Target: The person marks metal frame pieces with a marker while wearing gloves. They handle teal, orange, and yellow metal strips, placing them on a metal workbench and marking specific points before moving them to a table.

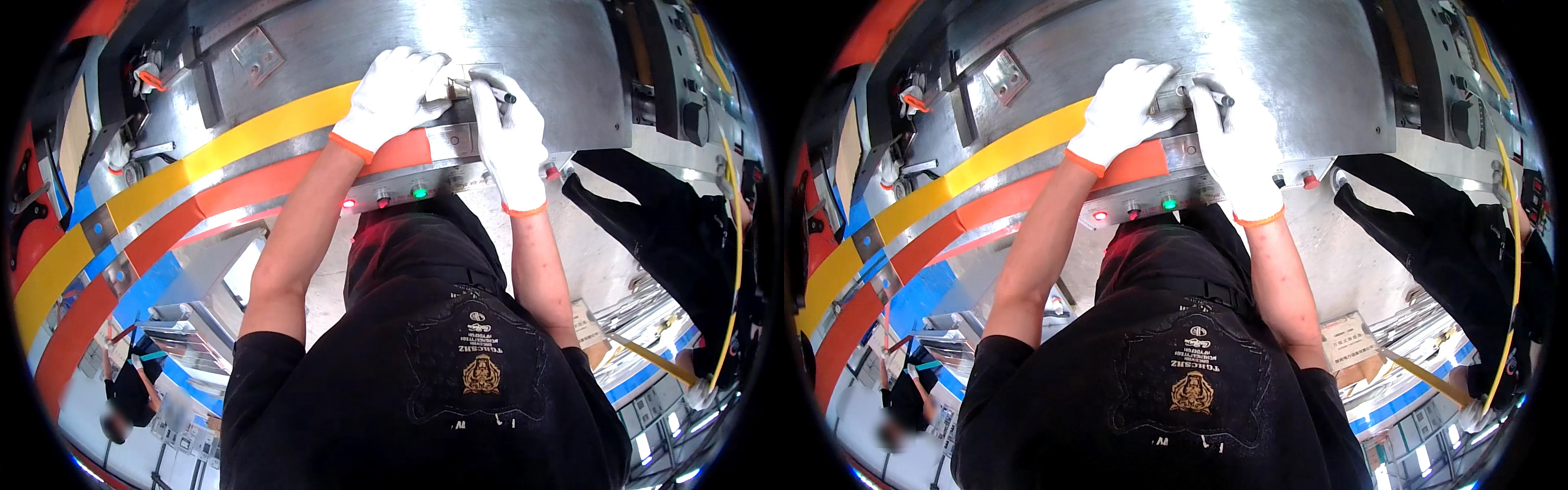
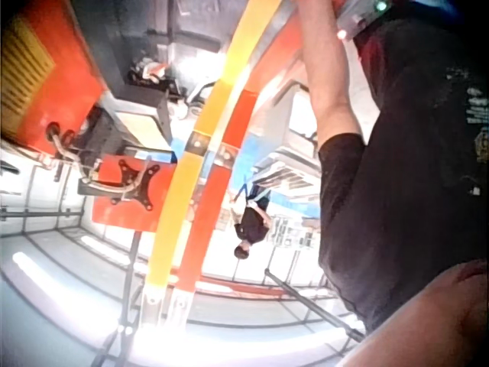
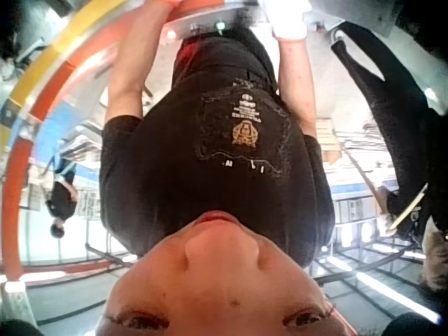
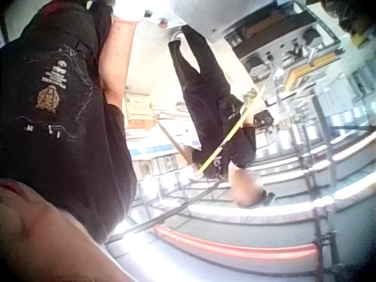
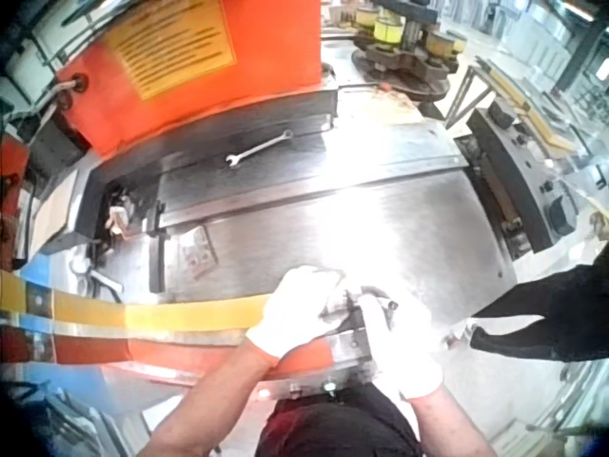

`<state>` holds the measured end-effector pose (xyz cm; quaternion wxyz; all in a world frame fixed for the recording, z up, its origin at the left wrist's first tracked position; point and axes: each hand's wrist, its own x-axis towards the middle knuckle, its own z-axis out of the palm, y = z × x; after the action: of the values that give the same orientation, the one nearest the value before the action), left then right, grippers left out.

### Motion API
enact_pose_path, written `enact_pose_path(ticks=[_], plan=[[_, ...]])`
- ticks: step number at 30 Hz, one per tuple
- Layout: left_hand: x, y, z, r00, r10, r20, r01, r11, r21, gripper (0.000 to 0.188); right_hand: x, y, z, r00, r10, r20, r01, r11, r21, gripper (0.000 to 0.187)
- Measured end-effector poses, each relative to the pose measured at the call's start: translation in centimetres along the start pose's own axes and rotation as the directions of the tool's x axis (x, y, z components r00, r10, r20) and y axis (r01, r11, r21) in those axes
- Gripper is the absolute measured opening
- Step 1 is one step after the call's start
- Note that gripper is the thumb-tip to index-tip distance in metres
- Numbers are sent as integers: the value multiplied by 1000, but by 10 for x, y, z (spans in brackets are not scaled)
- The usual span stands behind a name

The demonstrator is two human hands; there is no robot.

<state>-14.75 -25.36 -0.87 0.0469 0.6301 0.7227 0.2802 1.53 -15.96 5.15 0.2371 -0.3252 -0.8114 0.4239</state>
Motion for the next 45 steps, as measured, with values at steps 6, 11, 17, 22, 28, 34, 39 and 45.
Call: enact_pose_path(ticks=[6, 11, 17, 22, 28, 34, 39, 45], plan=[[-1, -1, 2, 1000, 3, 0, -3, 999, -47, 55, 31, -2, 5, 982, -186, 39, 189, 948, -255, 21], [3, 0, 2, 999, 37, -8, -37, 998, 49, 55, 17, -21, -5, 944, -318, 84, 327, 879, -346, 15], [-14, 14, -13, 972, -50, -229, 53, 999, 7, 53, -22, -20, -59, 960, 150, -236, -109, 978, 179, 23], [-132, 65, -62, 844, -154, -514, 183, 983, 7, 70, -54, 18, -84, 889, 165, -428, -71, 971, 227, 22], [-353, 45, -120, 88, -664, -742, 804, 487, -341, 46, -97, 58, -95, 862, 344, -371, -115, 848, 517, 12], [-457, -69, -212, 13, -535, -845, 963, 233, -133, 64, -98, 5, -67, 948, 279, -155, -139, 798, 587, 29], [-464, -133, -254, 88, -737, -670, 991, 132, -14, 51, -90, -15, -50, 992, 120, -40, -62, 734, 676, 29], [-310, 6, -269, -409, -287, -866, 480, 740, -472, 23, -124, -8, -54, 993, 69, -95, -43, 968, 249, 30]])
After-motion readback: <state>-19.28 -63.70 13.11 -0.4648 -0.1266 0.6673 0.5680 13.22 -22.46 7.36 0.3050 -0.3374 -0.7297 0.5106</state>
